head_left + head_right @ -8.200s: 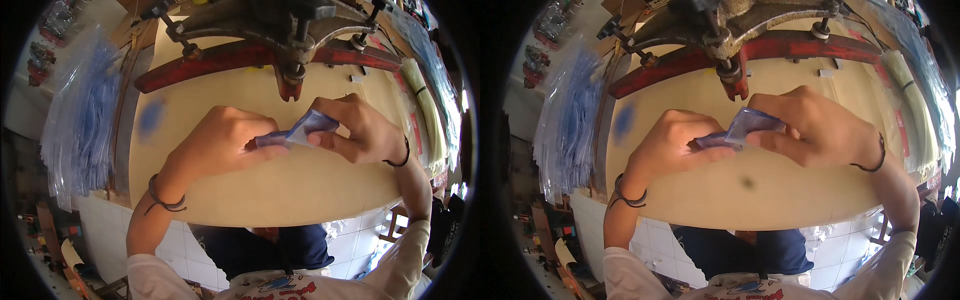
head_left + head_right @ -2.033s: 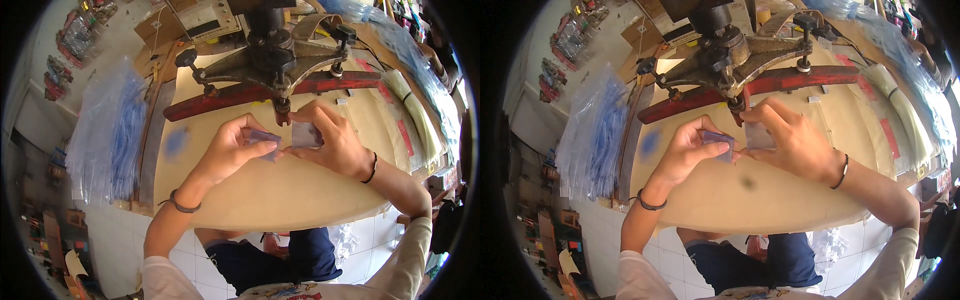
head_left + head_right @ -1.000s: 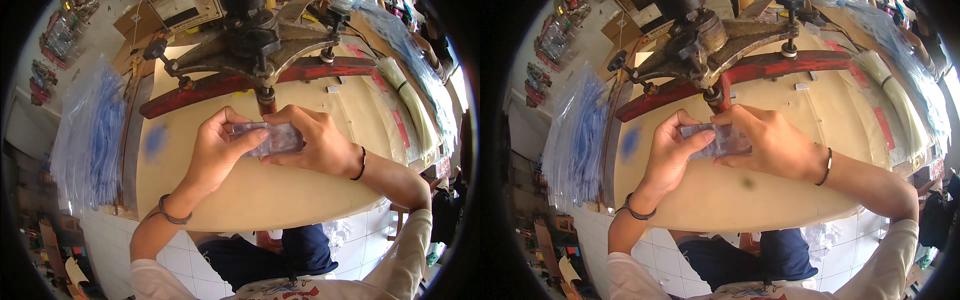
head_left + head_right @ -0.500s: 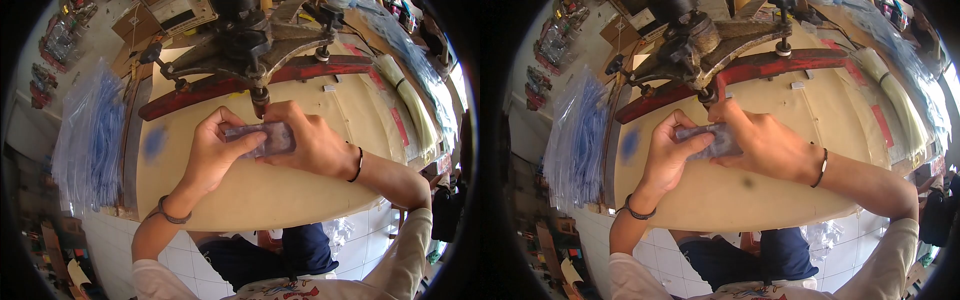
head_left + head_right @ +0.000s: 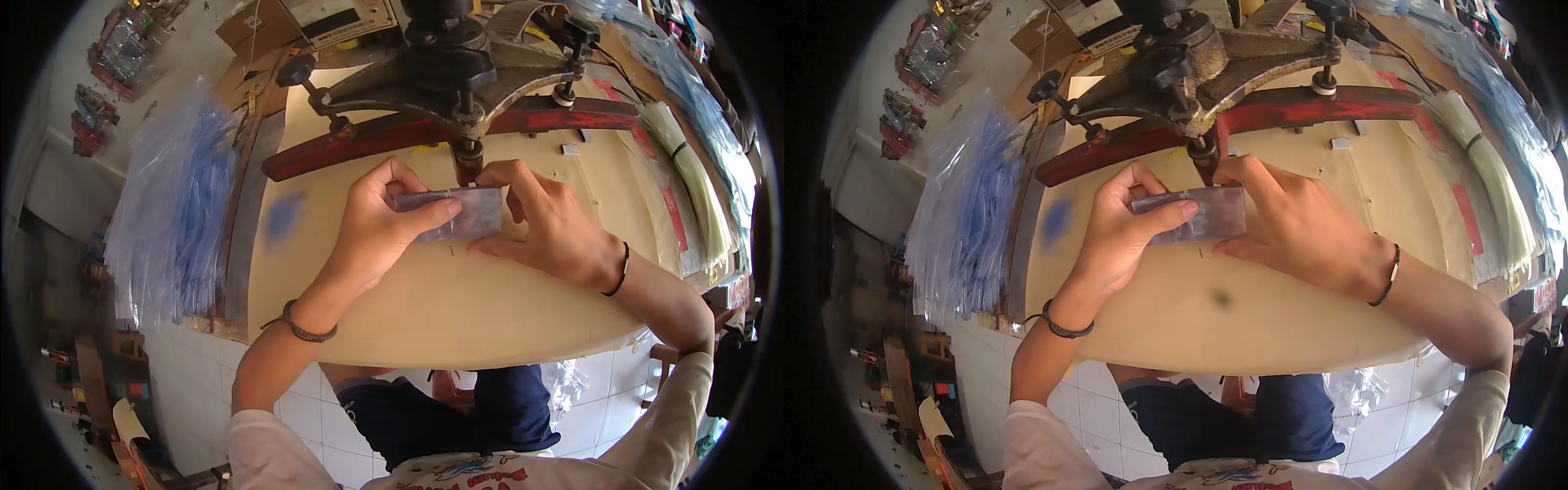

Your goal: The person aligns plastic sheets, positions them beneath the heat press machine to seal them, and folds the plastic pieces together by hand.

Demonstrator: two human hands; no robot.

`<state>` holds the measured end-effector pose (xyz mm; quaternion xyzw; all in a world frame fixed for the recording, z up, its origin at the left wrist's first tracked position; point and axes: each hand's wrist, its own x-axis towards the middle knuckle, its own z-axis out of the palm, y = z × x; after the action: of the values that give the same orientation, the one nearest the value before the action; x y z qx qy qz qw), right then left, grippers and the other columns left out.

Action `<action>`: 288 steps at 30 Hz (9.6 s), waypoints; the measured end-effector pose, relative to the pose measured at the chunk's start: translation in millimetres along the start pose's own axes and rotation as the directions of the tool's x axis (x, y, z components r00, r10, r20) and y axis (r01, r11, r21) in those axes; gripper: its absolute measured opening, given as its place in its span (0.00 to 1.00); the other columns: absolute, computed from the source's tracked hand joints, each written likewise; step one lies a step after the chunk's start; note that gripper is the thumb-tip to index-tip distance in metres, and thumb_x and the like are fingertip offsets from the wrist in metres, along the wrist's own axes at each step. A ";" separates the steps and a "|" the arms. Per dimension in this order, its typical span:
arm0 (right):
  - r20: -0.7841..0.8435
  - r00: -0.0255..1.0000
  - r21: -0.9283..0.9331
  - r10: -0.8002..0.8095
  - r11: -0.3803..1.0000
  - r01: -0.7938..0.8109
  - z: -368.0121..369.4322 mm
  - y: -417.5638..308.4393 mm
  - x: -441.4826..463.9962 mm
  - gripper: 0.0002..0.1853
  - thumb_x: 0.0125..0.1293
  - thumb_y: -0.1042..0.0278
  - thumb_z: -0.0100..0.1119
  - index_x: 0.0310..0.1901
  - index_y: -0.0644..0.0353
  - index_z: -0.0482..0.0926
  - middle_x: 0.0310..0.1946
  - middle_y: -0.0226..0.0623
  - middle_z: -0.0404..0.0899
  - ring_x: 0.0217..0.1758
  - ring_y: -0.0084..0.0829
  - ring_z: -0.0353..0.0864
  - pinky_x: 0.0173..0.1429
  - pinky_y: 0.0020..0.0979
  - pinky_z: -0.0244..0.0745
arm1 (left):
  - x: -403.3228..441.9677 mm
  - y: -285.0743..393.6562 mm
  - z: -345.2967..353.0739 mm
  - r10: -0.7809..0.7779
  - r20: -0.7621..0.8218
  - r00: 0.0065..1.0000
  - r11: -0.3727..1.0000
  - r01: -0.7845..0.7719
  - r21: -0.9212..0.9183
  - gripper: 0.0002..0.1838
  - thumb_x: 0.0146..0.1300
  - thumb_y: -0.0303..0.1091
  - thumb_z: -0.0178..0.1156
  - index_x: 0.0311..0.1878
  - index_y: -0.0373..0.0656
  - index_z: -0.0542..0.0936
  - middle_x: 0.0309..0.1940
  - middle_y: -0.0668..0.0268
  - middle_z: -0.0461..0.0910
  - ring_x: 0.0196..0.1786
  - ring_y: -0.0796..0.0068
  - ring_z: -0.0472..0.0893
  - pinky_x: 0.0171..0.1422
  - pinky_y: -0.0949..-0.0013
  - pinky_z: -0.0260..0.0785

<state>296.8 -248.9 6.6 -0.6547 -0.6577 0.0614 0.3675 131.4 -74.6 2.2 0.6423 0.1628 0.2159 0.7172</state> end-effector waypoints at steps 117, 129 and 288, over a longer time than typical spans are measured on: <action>0.007 0.983 0.171 -0.182 0.969 0.178 -1.6 11.6 3.7 0.21 0.58 0.76 0.76 0.26 0.63 0.66 0.28 0.39 0.72 0.27 0.42 0.72 0.31 0.40 0.65 | -14.5 8.5 0.9 0.253 0.297 0.921 0.745 -0.381 0.547 0.21 0.53 0.28 0.69 0.24 0.44 0.62 0.19 0.71 0.58 0.22 0.80 0.59 0.26 0.72 0.52; 0.074 0.983 0.166 -0.168 0.974 0.154 -2.7 7.3 3.9 0.15 0.58 0.75 0.73 0.31 0.63 0.70 0.30 0.42 0.73 0.33 0.47 0.77 0.38 0.44 0.71 | -10.8 3.4 2.6 0.328 0.339 0.882 0.611 -0.472 0.636 0.24 0.51 0.33 0.78 0.29 0.44 0.66 0.21 0.69 0.62 0.23 0.77 0.63 0.27 0.69 0.56; 0.228 0.951 0.421 -0.209 0.902 0.097 -5.0 13.3 4.5 0.18 0.70 0.65 0.68 0.56 0.65 0.76 0.44 0.51 0.87 0.47 0.50 0.89 0.48 0.42 0.84 | 0.3 19.1 -40.5 -0.201 0.566 0.800 0.815 -0.184 0.550 0.40 0.49 0.28 0.79 0.65 0.39 0.69 0.58 0.62 0.76 0.66 0.66 0.79 0.74 0.59 0.65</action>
<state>311.0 -245.0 4.5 -0.4960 -0.7239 0.2545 0.4065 109.0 -38.4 16.3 0.8628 -0.0119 -0.0622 0.5015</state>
